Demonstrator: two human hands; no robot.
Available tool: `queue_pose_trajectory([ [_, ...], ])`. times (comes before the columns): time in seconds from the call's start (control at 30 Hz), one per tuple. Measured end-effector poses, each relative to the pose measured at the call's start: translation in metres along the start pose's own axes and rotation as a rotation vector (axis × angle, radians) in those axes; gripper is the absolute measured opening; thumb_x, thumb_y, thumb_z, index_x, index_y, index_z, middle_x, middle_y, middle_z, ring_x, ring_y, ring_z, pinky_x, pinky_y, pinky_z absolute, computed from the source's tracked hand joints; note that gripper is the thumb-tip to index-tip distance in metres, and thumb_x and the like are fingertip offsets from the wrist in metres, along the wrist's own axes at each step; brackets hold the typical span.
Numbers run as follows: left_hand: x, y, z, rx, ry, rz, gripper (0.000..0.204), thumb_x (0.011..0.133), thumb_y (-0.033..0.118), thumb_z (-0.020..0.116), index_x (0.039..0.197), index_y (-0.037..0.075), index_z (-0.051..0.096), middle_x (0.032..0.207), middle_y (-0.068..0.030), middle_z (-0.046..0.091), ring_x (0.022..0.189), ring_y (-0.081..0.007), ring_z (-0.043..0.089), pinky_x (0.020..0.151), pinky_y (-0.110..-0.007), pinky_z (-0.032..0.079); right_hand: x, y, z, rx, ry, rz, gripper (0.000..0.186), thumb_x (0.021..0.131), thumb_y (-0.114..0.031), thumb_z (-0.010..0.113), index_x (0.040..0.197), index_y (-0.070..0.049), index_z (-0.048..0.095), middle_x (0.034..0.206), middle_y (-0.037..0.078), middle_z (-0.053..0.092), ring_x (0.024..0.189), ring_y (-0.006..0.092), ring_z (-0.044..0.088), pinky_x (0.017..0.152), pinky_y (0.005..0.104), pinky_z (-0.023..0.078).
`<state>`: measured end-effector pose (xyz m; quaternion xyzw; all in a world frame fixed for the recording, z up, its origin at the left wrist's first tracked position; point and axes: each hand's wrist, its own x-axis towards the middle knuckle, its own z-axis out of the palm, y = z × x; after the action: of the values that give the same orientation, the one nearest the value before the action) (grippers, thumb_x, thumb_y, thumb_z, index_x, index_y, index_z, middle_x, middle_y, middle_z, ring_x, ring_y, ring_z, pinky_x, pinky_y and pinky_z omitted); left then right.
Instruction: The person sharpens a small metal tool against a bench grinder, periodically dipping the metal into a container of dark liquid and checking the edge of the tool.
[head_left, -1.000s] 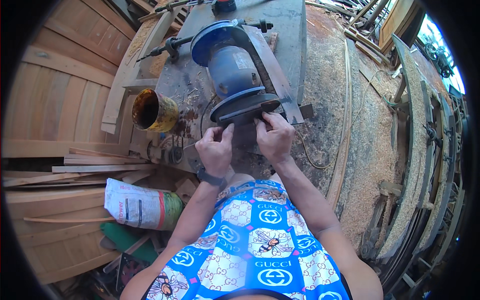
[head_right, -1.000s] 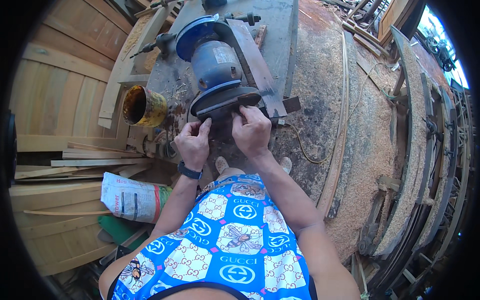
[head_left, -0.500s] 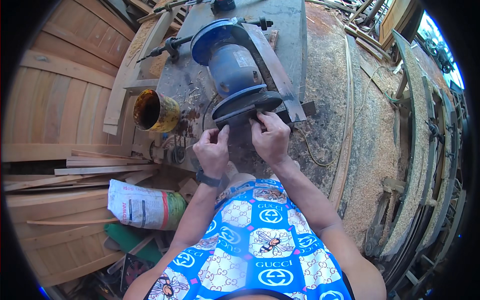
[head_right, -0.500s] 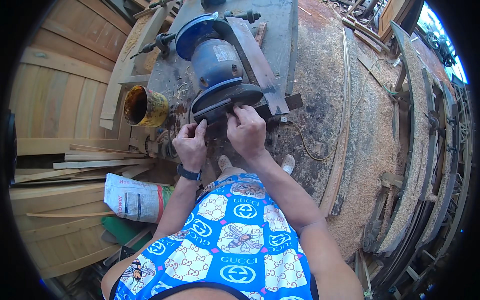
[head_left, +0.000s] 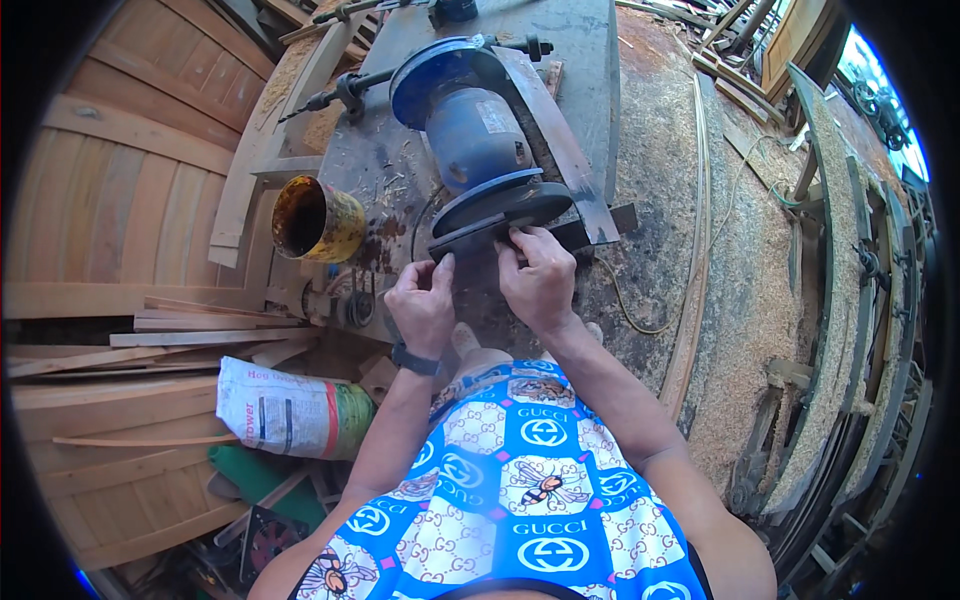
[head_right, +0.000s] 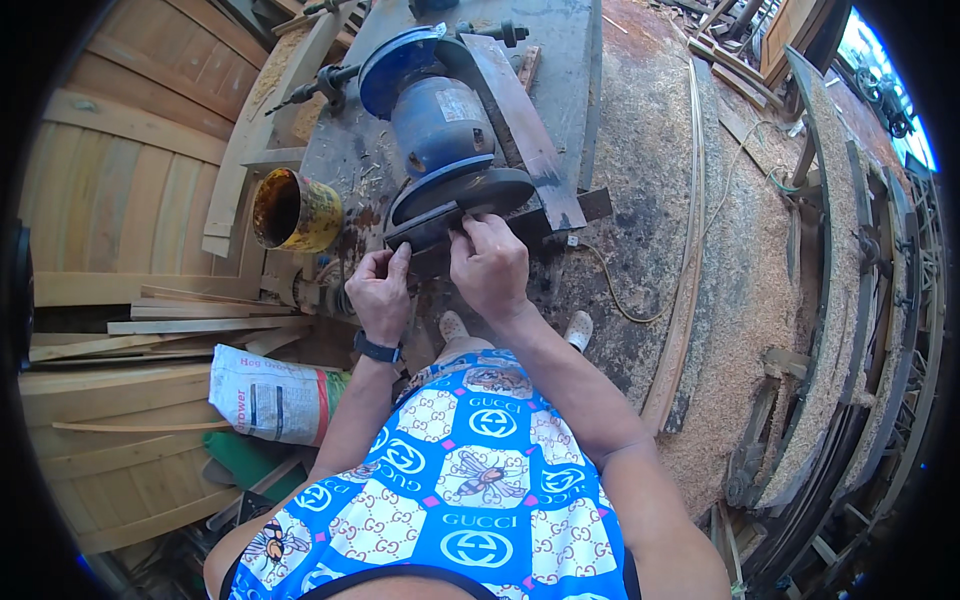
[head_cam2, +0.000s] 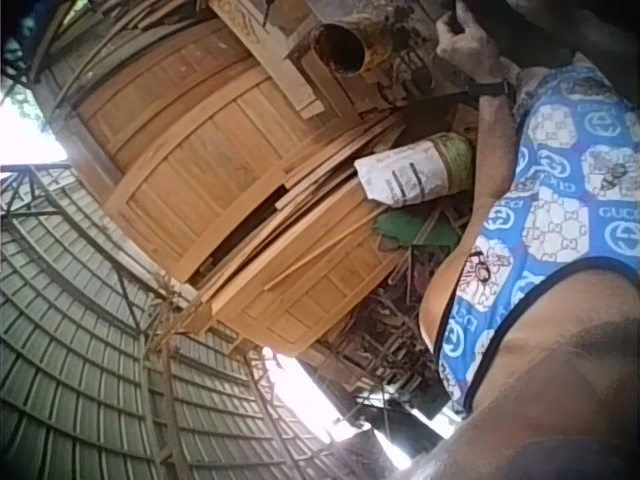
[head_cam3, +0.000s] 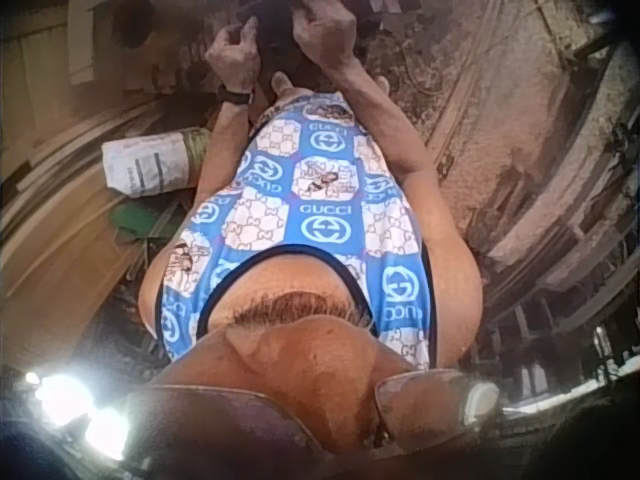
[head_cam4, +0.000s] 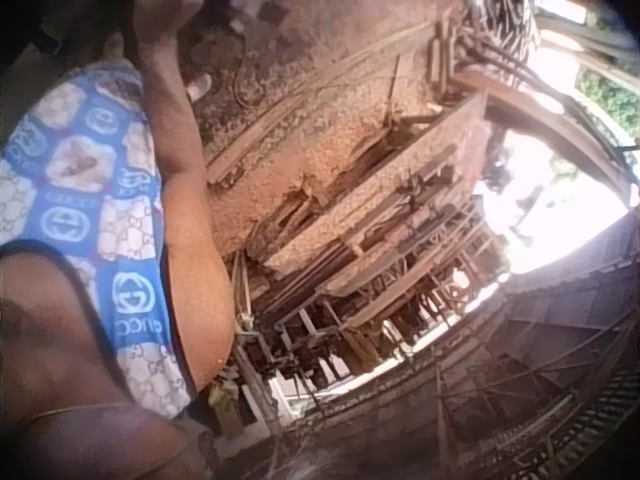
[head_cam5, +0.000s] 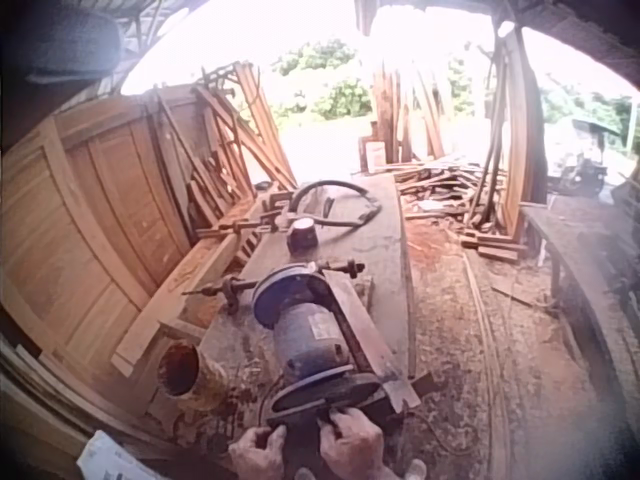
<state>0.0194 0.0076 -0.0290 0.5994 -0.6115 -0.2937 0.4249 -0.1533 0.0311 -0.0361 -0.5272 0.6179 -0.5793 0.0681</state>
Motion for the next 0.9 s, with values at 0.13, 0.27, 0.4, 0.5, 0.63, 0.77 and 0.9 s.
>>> queue_pose_trajectory([
  [0.13, 0.000, 0.000, -0.002, -0.022, -0.006, -0.036, 0.033, 0.100, 0.026, 0.085, 0.094, -0.005, 0.076, 0.074, -0.0047, 0.074, 0.066, -0.0087, 0.068, 0.060, -0.027, 0.052, -0.001, -0.001, 0.001, 0.016, 0.001, 0.001, 0.015, 0.086, -0.001, 0.077, 0.099, 0.007, 0.077, 0.097, 0.024, 0.075, 0.086, 0.0422, 0.075, 0.078, 0.0470, 0.062],
  [0.27, -0.001, 0.000, -0.005, 0.018, 0.013, -0.015, 0.031, 0.100, 0.024, 0.084, 0.093, -0.005, 0.076, 0.074, -0.0046, 0.074, 0.065, -0.0089, 0.068, 0.059, -0.027, 0.052, -0.001, -0.004, 0.002, -0.008, -0.003, -0.016, 0.015, 0.086, -0.002, 0.078, 0.099, 0.006, 0.078, 0.096, 0.023, 0.075, 0.084, 0.0416, 0.075, 0.075, 0.0464, 0.063],
  [0.4, 0.001, -0.010, -0.004, 0.023, 0.033, -0.002, 0.031, 0.100, 0.024, 0.084, 0.093, -0.005, 0.077, 0.073, -0.0048, 0.074, 0.064, -0.0093, 0.068, 0.059, -0.028, 0.052, -0.002, -0.002, 0.005, -0.002, 0.008, -0.042, 0.015, 0.086, -0.003, 0.079, 0.099, 0.006, 0.078, 0.095, 0.023, 0.075, 0.083, 0.0414, 0.075, 0.075, 0.0464, 0.063],
  [0.5, -0.001, -0.006, -0.006, 0.007, 0.029, -0.026, 0.030, 0.100, 0.024, 0.084, 0.094, -0.005, 0.077, 0.074, -0.0048, 0.074, 0.064, -0.0093, 0.068, 0.059, -0.027, 0.052, -0.003, -0.002, 0.006, -0.015, 0.002, -0.048, 0.015, 0.087, -0.003, 0.079, 0.099, 0.005, 0.078, 0.095, 0.023, 0.075, 0.082, 0.0415, 0.075, 0.074, 0.0467, 0.063],
  [0.63, 0.000, -0.005, -0.006, 0.005, 0.060, -0.021, 0.032, 0.097, 0.024, 0.085, 0.091, -0.006, 0.076, 0.066, -0.0102, 0.072, 0.060, -0.0122, 0.067, 0.059, -0.033, 0.052, -0.003, -0.003, 0.006, -0.011, -0.002, -0.043, 0.015, 0.087, -0.003, 0.079, 0.099, 0.005, 0.078, 0.095, 0.023, 0.075, 0.082, 0.0417, 0.075, 0.073, 0.0469, 0.063],
  [0.77, -0.001, -0.015, -0.007, 0.020, 0.035, -0.021, 0.029, 0.101, 0.022, 0.083, 0.094, -0.005, 0.076, 0.076, -0.0048, 0.075, 0.064, -0.0093, 0.069, 0.059, -0.028, 0.053, -0.005, -0.005, 0.008, -0.004, -0.014, -0.026, 0.015, 0.087, -0.003, 0.079, 0.099, 0.004, 0.077, 0.095, 0.023, 0.075, 0.082, 0.0417, 0.075, 0.073, 0.0470, 0.063],
  [0.9, -0.002, -0.009, -0.006, -0.027, 0.020, -0.075, 0.030, 0.101, 0.023, 0.083, 0.095, -0.006, 0.076, 0.077, -0.0051, 0.075, 0.065, -0.0098, 0.070, 0.059, -0.028, 0.054, -0.005, -0.004, 0.008, -0.003, -0.017, -0.013, 0.015, 0.087, -0.003, 0.079, 0.100, 0.004, 0.077, 0.095, 0.022, 0.075, 0.082, 0.0415, 0.075, 0.073, 0.0469, 0.063],
])
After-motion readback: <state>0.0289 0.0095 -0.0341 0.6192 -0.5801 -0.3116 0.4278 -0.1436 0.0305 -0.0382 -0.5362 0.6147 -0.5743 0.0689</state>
